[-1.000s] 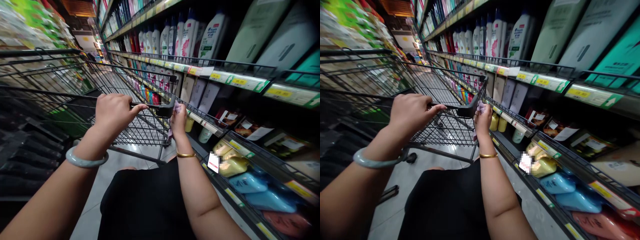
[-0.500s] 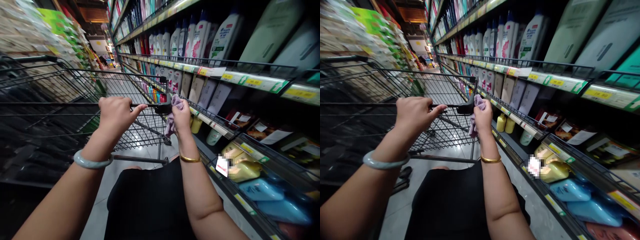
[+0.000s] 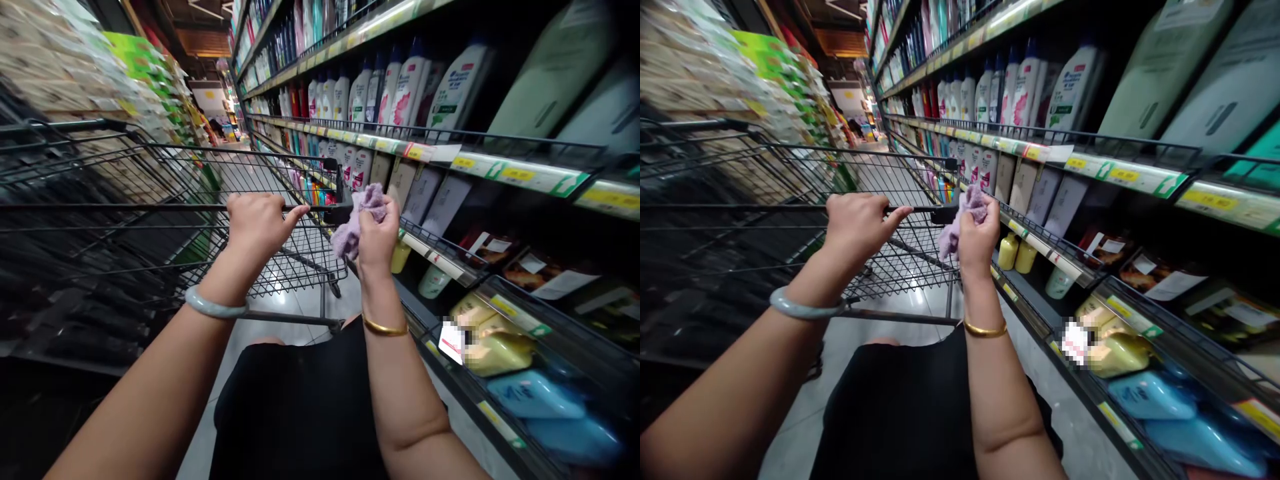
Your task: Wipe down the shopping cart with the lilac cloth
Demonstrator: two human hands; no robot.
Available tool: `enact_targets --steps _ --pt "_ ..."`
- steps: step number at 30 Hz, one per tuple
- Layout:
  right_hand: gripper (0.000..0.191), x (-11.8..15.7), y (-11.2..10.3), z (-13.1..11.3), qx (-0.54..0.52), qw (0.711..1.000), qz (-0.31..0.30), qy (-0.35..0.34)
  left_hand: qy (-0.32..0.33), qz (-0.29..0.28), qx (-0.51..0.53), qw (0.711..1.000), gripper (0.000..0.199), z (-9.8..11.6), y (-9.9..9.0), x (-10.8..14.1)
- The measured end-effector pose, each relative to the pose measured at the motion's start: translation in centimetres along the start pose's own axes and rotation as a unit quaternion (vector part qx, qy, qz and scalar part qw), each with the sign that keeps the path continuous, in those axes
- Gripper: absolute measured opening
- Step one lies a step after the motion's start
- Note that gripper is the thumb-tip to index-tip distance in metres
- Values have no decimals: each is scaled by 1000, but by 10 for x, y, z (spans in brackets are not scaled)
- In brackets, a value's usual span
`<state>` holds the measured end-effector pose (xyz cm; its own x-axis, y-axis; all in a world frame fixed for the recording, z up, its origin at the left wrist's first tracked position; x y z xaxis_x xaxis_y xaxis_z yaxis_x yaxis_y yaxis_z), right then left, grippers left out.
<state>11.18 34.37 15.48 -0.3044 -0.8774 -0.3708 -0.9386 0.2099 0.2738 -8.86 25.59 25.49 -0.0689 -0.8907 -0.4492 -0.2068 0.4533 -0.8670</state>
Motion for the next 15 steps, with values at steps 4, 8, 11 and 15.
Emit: enact_targets --steps 4,8,11,15 --pt "27 14 -1 -21 72 987 77 -123 -5 2 0 1000 82 4 2 -4" --pt "28 23 -4 2 83 983 155 -54 -8 -5 3 1000 82 9 5 -11" --pt "25 34 8 -12 84 985 114 -98 -5 5 2 1000 83 13 5 -16" --pt "22 38 21 -25 98 982 27 -156 8 8 9 1000 83 15 5 -18"
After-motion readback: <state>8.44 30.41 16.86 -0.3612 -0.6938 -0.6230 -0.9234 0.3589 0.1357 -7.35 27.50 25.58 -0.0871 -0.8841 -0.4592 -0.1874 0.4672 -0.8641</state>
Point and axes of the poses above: each hand's wrist, its own x-axis away from the middle knuckle, its own y-axis out of the palm, z = x × y, the point moved 6 cm from there along -x, towards the middle knuckle, and after that the axes turned 12 degrees about y, right-handed, at the moved point
